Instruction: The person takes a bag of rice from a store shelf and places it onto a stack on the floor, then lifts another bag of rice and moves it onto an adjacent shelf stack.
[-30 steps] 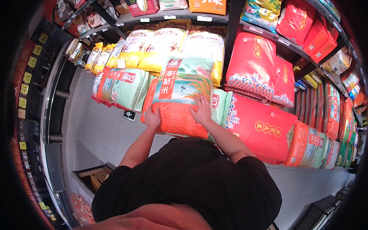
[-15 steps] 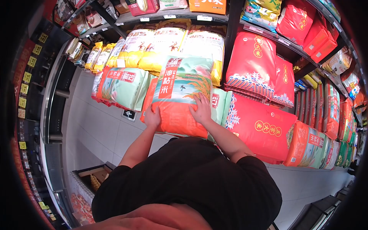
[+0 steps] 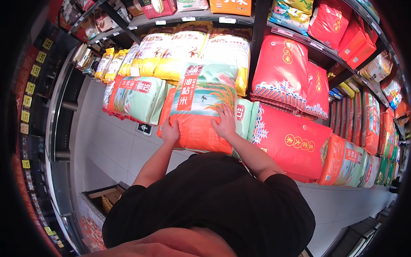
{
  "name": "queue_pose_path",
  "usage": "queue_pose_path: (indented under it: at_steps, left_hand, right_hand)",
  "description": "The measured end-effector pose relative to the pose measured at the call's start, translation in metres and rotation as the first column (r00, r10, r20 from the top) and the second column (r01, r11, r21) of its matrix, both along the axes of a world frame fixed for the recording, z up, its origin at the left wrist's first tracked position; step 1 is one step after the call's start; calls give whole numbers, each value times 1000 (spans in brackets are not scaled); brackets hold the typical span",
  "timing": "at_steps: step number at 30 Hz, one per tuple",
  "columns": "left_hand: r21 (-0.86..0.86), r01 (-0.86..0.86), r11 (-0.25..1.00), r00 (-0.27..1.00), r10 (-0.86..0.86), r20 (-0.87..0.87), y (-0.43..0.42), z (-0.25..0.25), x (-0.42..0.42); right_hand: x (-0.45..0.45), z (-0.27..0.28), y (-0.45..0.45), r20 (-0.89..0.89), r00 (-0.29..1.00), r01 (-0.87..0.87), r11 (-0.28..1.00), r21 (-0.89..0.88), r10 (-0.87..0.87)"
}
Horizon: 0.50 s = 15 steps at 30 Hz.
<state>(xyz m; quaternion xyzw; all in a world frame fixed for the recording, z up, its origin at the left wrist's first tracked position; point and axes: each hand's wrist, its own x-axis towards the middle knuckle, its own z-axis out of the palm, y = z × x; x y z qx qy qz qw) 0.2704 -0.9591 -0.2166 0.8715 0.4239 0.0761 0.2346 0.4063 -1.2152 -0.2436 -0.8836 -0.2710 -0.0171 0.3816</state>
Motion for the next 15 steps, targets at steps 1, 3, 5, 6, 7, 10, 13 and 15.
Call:
queue_pose_path:
  at_steps: [1, 3, 5, 6, 7, 10, 13, 15]
  left_hand:
    - [-2, 0, 1000, 1000, 0, -2, 1, 2, 0]
    - [-6, -2, 1000, 1000, 2, -2, 0, 5, 0]
    - [4, -6, 1000, 1000, 6, -14, -1, 3, 1]
    - [9, -8, 1000, 1000, 8, -20, -1, 2, 1]
    - [10, -7, 1000, 1000, 7, -18, -1, 2, 1]
    - [11, -3, 1000, 1000, 4, -14, 0, 2, 0]
    - [14, -1, 1000, 1000, 1, -8, 0, 2, 0]
    - [27, 4, 1000, 1000, -4, 2, 2, -3, -1]
  right_hand:
    - [0, 2, 1, -6, 1000, 1, 1000, -1, -1]
    - [0, 1, 1, 6, 1000, 1, 1000, -4, -1]
    - [0, -1, 0, 13, 1000, 1, 1000, -3, -1]
    - [0, -1, 0, 14, 1000, 1, 1000, -2, -1]
    - [0, -1, 0, 14, 1000, 2, 1000, -1, -2]
    - [0, 0, 1, 9, 1000, 0, 1000, 6, 0]
    - [0, 0, 0, 0, 1000, 1, 1000, -1, -1]
    - [0, -1, 0, 1, 1000, -1, 1000, 3, 1]
